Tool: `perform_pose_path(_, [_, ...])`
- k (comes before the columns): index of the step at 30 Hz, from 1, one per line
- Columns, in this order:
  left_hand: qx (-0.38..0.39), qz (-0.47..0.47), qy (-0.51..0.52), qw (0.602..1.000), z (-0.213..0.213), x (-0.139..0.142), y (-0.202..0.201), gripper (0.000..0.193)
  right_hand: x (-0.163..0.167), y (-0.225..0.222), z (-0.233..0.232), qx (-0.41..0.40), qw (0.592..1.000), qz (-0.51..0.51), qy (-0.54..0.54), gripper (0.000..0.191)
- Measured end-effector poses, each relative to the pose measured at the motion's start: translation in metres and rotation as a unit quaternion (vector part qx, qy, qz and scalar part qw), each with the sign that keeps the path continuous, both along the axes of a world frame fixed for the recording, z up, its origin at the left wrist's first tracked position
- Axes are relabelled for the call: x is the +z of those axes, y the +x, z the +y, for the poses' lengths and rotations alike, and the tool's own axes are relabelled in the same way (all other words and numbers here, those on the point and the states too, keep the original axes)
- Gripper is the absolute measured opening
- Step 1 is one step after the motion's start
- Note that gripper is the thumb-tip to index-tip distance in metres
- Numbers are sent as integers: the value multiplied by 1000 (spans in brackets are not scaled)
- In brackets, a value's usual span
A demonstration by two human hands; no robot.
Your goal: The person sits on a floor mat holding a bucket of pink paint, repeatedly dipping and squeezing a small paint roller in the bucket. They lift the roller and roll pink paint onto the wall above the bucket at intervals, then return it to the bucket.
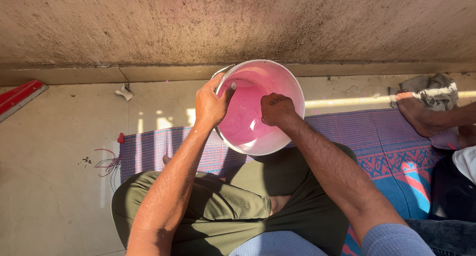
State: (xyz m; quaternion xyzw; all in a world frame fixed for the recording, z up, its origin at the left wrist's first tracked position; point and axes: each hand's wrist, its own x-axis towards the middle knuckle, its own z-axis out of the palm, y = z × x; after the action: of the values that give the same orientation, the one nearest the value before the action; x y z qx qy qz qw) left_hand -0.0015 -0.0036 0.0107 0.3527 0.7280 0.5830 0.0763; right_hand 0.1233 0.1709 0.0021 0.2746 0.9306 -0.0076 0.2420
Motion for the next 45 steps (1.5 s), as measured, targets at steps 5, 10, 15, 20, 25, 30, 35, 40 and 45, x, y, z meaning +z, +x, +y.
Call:
perform_pose_path(5, [-10,-48,-15,999,-1,1,0,61,1,-7,8,33,996,62,46,26])
perform_pose_path(10, [-10,-43,-9,999,-2,2,1,58,-9,-14,-1,130,970,194,66,11])
perform_pose_path(15, [5,-28,-6,1000,-2,1,-2,56,-19,-17,-27,176,956,228,59,15])
perform_pose_path(20, [7,-49,2,999,-3,-3,-4,57,-18,-6,-36,221,944,242,33,17])
perform_pose_path(25, [12,-28,11,999,0,-6,-4,57,-7,-1,-34,237,931,271,-53,22])
perform_pose_path(30, [12,-37,-1,999,-2,-4,-1,55,-5,-10,-29,232,935,268,-10,18])
perform_pose_path(35, [-9,-34,12,999,-4,2,3,54,0,-9,-7,224,938,257,67,29])
perform_pose_path(40, [-9,-51,-18,998,-3,5,4,58,-4,-4,-6,192,965,107,142,16])
perform_pose_path(45, [-9,-14,1,1000,-3,3,4,59,-12,8,-27,181,971,19,152,8])
